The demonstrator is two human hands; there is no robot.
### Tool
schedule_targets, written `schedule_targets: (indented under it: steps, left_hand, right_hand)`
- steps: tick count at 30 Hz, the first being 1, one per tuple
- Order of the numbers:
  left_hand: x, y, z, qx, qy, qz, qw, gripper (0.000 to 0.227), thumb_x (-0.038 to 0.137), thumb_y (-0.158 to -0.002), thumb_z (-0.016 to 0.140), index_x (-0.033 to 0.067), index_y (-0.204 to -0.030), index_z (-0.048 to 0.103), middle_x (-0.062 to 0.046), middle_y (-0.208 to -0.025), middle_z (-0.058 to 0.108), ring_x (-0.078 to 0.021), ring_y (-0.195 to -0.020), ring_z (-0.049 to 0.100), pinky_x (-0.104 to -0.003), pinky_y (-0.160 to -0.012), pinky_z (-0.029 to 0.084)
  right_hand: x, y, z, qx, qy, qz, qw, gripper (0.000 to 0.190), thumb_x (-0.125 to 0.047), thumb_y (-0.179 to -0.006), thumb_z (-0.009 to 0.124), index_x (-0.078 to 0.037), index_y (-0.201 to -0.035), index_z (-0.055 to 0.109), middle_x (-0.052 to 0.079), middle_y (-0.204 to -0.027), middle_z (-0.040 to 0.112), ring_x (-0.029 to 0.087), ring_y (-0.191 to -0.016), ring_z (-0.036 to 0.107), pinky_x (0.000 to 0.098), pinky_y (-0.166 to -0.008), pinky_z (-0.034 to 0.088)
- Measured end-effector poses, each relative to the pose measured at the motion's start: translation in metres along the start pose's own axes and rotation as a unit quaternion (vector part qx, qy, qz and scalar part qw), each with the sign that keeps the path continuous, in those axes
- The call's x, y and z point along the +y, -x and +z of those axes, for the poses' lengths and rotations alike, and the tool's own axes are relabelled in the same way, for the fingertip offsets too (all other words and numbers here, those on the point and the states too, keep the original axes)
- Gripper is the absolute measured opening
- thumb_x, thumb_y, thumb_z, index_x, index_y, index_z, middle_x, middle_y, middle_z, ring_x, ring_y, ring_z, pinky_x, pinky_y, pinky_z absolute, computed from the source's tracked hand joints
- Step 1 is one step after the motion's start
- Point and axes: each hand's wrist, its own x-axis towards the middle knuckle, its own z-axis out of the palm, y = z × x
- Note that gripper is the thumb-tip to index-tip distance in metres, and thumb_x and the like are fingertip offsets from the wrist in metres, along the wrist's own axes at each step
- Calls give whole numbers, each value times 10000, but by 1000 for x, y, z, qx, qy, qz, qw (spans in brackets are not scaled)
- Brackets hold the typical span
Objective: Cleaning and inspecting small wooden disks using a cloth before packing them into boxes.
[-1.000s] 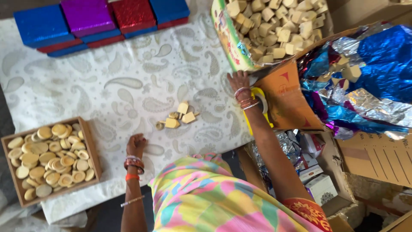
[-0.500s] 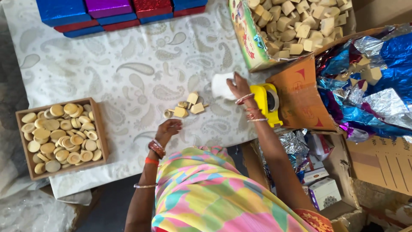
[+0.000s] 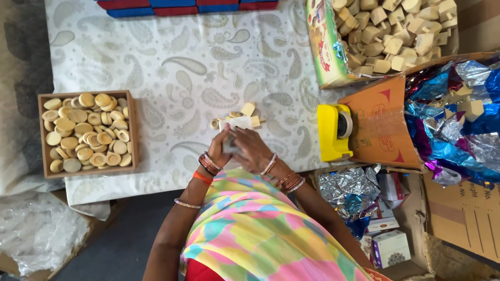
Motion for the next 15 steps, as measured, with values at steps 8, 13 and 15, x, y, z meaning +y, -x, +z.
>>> schedule_targets:
  steps: [8, 13, 15]
  left_hand:
    - [-15, 6, -50, 100, -23, 9, 995, 466, 364, -1022, 543, 43, -1360, 548, -114, -1220, 703, -265, -1081, 709, -445, -954, 598]
    - [12, 15, -29, 60, -37, 89, 994, 567, 447, -1046, 510, 64, -1462, 477, -133, -1339, 638, -293, -1183, 643, -474, -1000, 539]
    - [18, 19, -21, 71, -26, 90, 993, 592, 478, -1024, 493, 101, -1479, 460, -117, -1373, 622, -289, -1226, 626, -475, -1026, 525]
  right_hand:
    - [75, 47, 37, -29, -160, 423, 891, 324, -275, -1062, 548, -126, -1329, 657, 113, -1315, 771, 287, -1077, 761, 397, -960, 603]
    - [89, 31, 21, 48, 118, 164, 978, 617, -79, -862, 716, -63, -1441, 505, 217, -1419, 576, 386, -1292, 560, 475, -1081, 466]
    - [85, 28, 27, 27, 162, 137, 977, 709, -84, -766, 756, -62, -1426, 495, 256, -1383, 576, 418, -1274, 550, 483, -1058, 468]
